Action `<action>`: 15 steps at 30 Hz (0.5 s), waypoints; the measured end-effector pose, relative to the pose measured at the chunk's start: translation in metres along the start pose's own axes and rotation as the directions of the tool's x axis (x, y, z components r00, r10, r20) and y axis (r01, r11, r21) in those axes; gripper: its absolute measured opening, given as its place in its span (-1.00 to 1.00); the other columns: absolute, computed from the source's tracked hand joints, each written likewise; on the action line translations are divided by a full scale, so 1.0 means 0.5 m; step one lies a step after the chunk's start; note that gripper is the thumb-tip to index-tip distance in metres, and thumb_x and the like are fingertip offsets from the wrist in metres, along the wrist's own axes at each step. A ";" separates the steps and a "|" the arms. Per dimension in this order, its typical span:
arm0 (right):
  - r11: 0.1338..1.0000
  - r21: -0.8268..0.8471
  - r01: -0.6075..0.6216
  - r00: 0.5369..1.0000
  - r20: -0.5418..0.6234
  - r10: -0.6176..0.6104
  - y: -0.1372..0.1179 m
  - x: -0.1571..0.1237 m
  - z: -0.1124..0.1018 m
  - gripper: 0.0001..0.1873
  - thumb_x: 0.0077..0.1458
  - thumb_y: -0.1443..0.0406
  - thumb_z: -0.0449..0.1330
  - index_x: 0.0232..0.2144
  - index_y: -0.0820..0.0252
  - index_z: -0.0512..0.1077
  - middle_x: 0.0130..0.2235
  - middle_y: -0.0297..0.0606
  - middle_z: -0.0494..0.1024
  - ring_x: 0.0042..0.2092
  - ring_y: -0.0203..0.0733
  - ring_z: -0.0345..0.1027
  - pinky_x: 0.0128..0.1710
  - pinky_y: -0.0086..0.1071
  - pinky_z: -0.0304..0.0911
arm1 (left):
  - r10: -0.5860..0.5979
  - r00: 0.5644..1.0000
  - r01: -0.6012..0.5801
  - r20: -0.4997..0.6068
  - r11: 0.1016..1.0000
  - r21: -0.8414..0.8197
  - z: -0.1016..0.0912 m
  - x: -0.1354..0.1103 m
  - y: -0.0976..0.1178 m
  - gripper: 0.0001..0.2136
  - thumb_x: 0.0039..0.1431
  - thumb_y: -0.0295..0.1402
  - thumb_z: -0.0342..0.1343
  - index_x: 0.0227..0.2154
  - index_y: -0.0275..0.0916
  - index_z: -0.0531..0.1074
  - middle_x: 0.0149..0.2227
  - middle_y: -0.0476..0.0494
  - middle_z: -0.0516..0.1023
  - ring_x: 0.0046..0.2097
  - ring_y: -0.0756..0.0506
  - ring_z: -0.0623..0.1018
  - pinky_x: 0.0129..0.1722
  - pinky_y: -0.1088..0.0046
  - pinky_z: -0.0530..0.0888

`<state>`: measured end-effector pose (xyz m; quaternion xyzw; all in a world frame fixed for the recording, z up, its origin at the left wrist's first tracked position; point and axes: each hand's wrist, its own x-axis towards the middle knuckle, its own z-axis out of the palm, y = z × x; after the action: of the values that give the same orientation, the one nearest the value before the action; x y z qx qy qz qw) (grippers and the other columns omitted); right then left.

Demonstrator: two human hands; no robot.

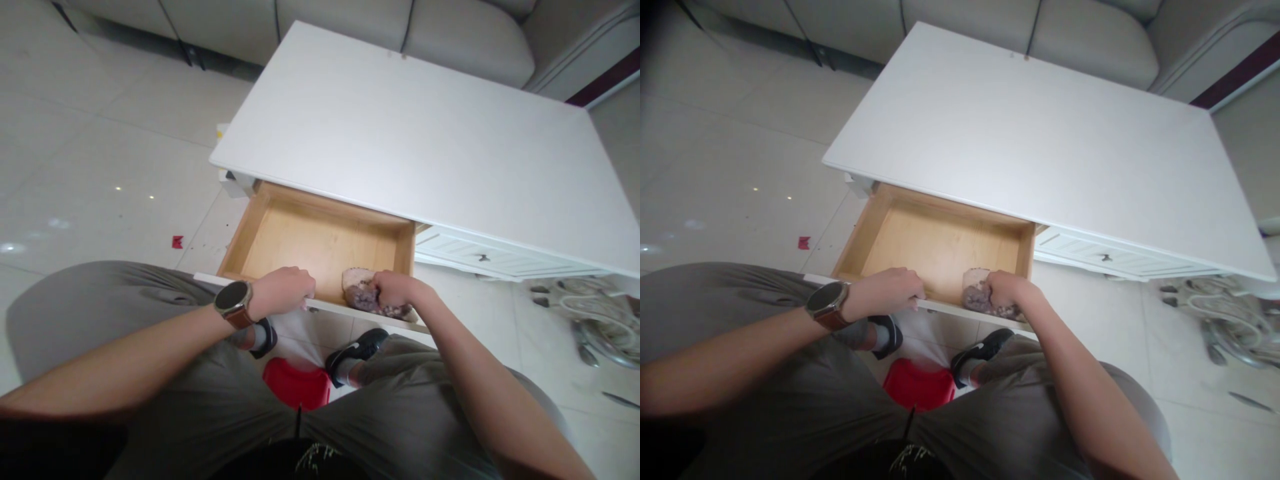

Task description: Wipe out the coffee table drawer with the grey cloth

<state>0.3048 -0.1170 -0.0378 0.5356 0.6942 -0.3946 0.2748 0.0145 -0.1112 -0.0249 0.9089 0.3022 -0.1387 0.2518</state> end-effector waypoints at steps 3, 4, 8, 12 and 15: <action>0.972 -0.129 -0.197 0.977 0.061 0.206 0.015 -0.013 -0.011 -0.50 -0.27 0.51 0.40 -0.17 0.19 0.71 -0.22 -0.05 0.71 -0.16 0.10 0.60 -0.25 -0.32 0.37 | 0.016 1.000 -0.016 0.002 1.000 -0.004 -0.003 0.000 -0.001 -0.91 0.12 -0.41 0.31 -0.47 -0.19 0.65 -0.42 -0.20 0.64 -0.30 -0.20 0.62 -0.29 0.32 0.42; 0.964 -0.151 -0.217 0.970 0.073 0.230 0.016 -0.014 -0.012 -0.45 -0.29 0.52 0.41 -0.13 0.18 0.71 -0.18 -0.03 0.71 -0.12 0.14 0.60 -0.23 -0.30 0.38 | 0.015 1.000 -0.015 0.010 1.000 -0.002 -0.004 0.000 -0.001 -0.92 0.13 -0.40 0.31 -0.46 -0.19 0.65 -0.41 -0.21 0.64 -0.29 -0.21 0.62 -0.30 0.32 0.42; 0.960 -0.236 -0.152 0.983 0.068 0.172 0.011 -0.007 -0.007 -0.40 -0.28 0.49 0.46 -0.07 0.16 0.70 -0.11 0.00 0.70 -0.07 0.20 0.59 -0.18 -0.23 0.38 | 0.008 0.999 -0.009 0.047 1.000 0.017 -0.008 -0.002 0.002 -0.94 0.14 -0.38 0.31 -0.42 -0.19 0.66 -0.39 -0.20 0.65 -0.26 -0.21 0.63 -0.27 0.32 0.43; 0.987 -0.135 -0.091 0.990 0.097 0.105 0.021 0.004 -0.005 -0.47 -0.28 0.46 0.48 -0.14 0.12 0.70 -0.22 -0.13 0.71 -0.17 0.05 0.59 -0.25 -0.33 0.35 | 0.023 0.999 -0.025 0.040 0.999 0.046 -0.003 -0.003 0.003 -0.94 0.16 -0.37 0.31 -0.39 -0.21 0.66 -0.34 -0.23 0.66 -0.22 -0.22 0.64 -0.19 0.31 0.46; 0.998 -0.027 -0.062 0.991 0.120 0.065 0.037 0.016 -0.007 -0.58 -0.24 0.43 0.47 -0.21 0.13 0.70 -0.31 -0.21 0.69 -0.27 -0.08 0.57 -0.32 -0.38 0.31 | 0.022 1.000 -0.023 0.017 0.999 0.039 0.006 -0.003 -0.001 -0.95 0.15 -0.38 0.31 -0.37 -0.21 0.66 -0.31 -0.24 0.67 -0.20 -0.23 0.64 -0.17 0.30 0.46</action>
<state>0.3206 -0.1079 -0.0470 0.5292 0.6635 -0.4093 0.3349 0.0129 -0.1131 -0.0269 0.9157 0.2872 -0.1493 0.2382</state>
